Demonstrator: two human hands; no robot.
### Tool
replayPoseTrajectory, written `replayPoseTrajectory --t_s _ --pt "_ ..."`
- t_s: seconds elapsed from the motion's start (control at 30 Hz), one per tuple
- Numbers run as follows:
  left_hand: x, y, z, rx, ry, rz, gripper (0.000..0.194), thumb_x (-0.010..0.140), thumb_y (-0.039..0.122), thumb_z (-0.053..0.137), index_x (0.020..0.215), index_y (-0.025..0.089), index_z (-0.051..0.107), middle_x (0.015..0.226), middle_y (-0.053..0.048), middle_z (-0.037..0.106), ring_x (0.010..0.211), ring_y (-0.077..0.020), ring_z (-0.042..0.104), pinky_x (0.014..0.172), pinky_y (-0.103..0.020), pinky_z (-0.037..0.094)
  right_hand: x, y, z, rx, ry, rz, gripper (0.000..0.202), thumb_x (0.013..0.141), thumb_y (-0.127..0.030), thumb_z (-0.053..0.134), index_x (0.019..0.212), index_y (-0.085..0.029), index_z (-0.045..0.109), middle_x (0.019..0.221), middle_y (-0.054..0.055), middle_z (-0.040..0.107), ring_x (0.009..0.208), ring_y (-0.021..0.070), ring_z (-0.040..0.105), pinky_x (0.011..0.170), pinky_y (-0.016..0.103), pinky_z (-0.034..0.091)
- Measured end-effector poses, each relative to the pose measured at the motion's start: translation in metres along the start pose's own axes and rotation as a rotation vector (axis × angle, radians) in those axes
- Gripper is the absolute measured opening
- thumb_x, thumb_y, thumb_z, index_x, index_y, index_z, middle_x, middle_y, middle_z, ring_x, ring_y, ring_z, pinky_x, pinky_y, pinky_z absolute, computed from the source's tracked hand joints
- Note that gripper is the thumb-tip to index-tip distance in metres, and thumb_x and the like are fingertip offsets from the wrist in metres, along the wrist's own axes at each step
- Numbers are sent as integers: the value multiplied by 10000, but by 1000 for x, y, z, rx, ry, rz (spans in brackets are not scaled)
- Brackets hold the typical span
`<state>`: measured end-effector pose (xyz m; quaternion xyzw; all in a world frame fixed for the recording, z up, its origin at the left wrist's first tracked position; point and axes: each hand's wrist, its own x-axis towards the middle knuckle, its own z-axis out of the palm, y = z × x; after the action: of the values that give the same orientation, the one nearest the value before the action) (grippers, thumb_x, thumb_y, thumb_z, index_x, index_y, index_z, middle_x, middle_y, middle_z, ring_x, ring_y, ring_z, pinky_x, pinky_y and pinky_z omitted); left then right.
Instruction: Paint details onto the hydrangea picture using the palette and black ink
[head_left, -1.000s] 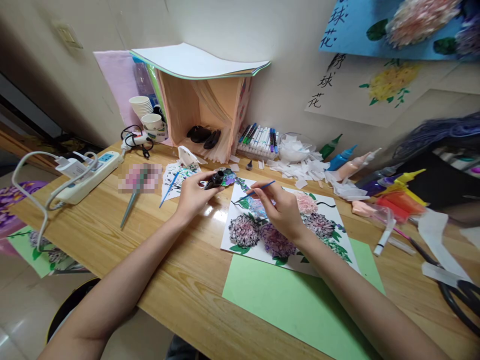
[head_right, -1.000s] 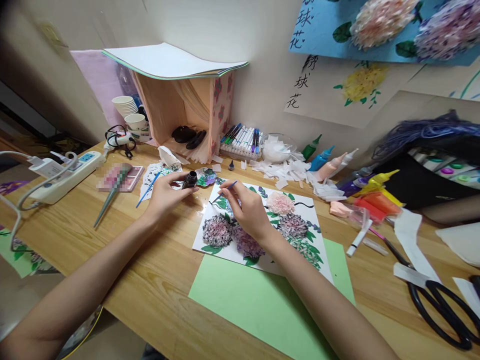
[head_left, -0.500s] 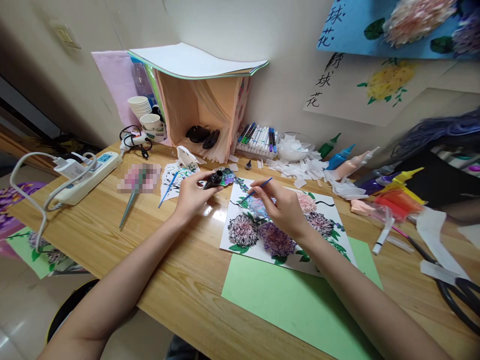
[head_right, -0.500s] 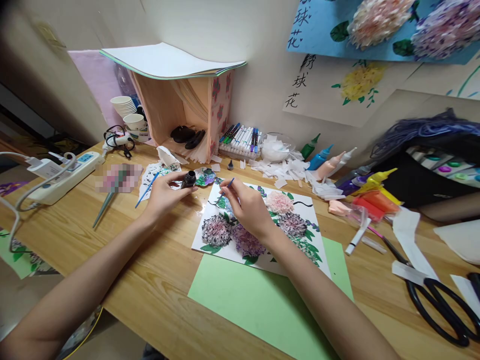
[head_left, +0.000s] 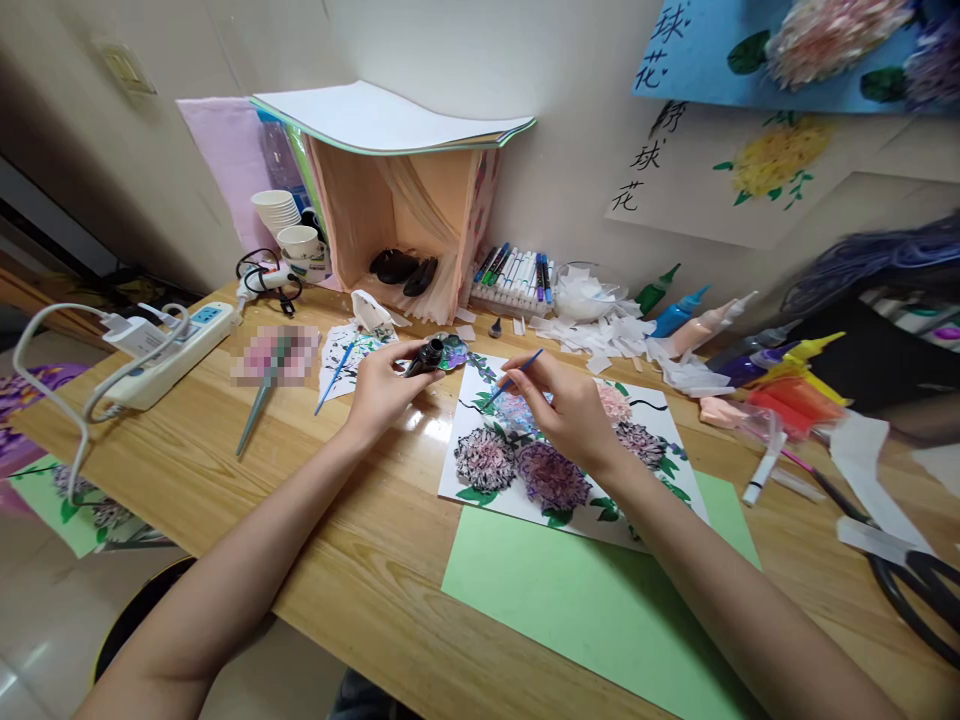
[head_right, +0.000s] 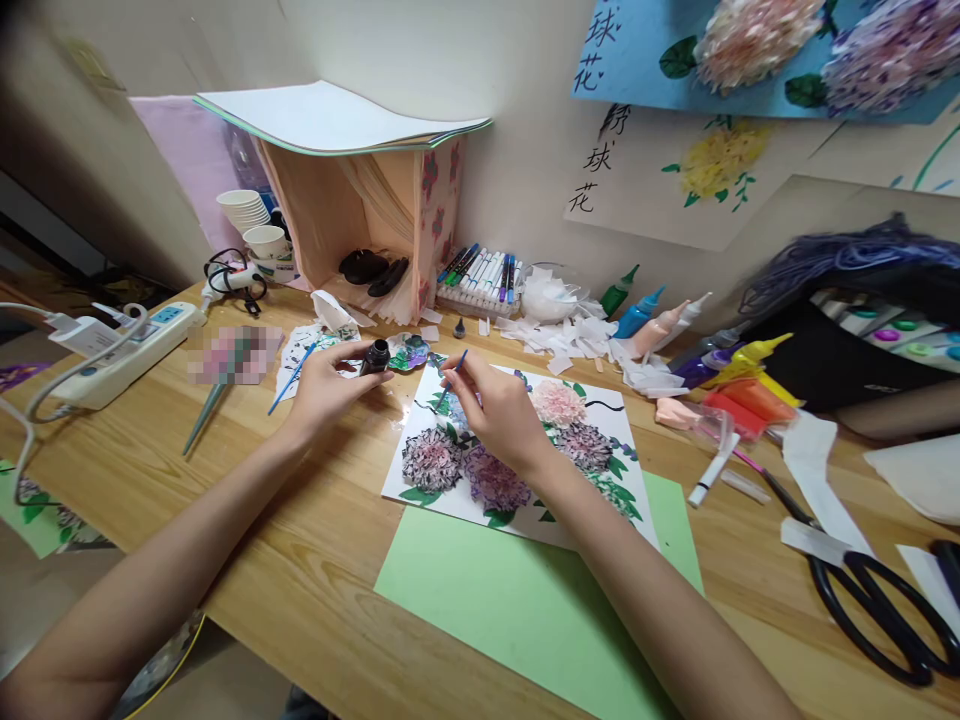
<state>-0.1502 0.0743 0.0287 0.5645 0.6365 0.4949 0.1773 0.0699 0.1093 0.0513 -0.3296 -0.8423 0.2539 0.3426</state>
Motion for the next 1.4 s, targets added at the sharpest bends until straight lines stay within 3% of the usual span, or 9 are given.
replayPoseTrajectory --t_s 0.73,0.9,1.13,1.4 --pt "1 -2 0 19 -1 -8 353 618 275 748 959 198 701 944 -60 720 842 -201 640 736 -340 493 6 -1 -16 -89 -52 38 197 905 -303 417 912 -171 564 779 57 684 697 160 641 651 295 462" --pt "0 -1 0 9 -3 -21 370 613 276 750 967 181 699 962 -69 716 862 -205 640 708 -314 483 4 -3 -18 -42 11 -2 193 908 -313 418 925 -178 555 788 53 673 720 157 644 661 292 474" --pt "0 0 0 17 -11 -21 370 615 284 748 965 175 703 962 -72 717 871 -211 635 697 -305 479 5 -3 -17 -128 -74 -30 196 913 -293 411 930 -164 557 768 51 674 684 147 633 621 276 451" --pt "0 -1 0 16 -10 -23 378 609 294 751 968 185 703 974 -74 715 884 -215 635 708 -318 485 4 -3 -19 -109 -58 -72 182 915 -276 410 939 -171 557 793 45 682 701 136 638 632 260 458"
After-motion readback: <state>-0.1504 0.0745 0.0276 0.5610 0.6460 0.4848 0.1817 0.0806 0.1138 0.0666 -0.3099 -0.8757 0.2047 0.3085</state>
